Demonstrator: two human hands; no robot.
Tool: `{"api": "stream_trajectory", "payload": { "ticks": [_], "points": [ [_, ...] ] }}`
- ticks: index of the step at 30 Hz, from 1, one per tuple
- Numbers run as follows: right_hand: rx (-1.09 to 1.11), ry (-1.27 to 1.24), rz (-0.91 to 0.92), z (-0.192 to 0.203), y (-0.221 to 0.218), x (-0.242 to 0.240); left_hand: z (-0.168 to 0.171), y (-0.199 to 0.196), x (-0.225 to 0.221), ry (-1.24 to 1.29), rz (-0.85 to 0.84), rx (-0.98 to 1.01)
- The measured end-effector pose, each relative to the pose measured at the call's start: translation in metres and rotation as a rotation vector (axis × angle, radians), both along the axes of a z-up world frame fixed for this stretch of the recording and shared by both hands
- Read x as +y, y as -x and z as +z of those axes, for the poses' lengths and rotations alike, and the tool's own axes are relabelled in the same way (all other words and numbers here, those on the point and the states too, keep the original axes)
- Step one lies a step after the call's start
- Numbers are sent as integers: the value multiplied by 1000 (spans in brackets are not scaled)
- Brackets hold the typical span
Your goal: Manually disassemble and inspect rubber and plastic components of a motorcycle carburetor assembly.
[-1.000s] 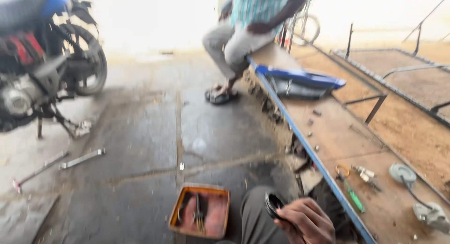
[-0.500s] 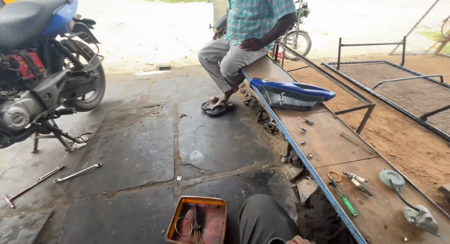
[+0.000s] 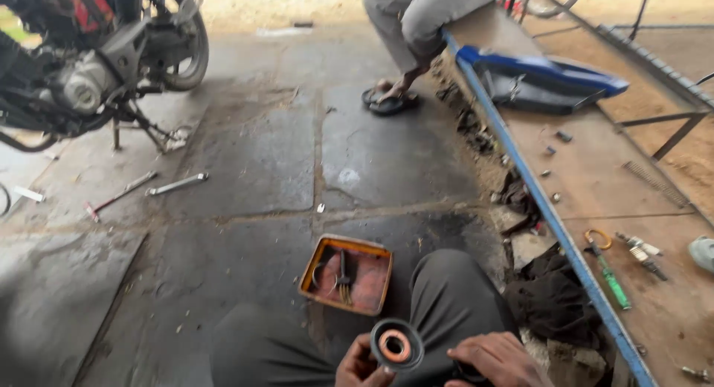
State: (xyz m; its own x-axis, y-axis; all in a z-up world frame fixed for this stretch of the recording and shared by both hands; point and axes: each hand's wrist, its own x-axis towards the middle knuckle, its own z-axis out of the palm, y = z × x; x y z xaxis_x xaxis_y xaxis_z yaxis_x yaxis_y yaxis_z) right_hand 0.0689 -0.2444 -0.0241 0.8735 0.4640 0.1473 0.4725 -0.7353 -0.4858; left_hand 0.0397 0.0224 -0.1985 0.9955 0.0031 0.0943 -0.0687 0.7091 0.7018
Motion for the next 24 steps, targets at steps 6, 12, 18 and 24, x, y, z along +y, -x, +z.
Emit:
{"api": "stream_trajectory", "payload": {
  "ticks": [6,12,18,24],
  "points": [
    [-259,-286,144,76,31,66,196,33,-8,5,48,224],
    [-443,-640,117,91,30,81,205,41,-11,9,28,190],
    [-552,-451,230,79,31,67,208,44,-9,-203,33,96],
    [-367,-636,130,74,31,67,204,42,-9,-130,-4,87]
  ]
}}
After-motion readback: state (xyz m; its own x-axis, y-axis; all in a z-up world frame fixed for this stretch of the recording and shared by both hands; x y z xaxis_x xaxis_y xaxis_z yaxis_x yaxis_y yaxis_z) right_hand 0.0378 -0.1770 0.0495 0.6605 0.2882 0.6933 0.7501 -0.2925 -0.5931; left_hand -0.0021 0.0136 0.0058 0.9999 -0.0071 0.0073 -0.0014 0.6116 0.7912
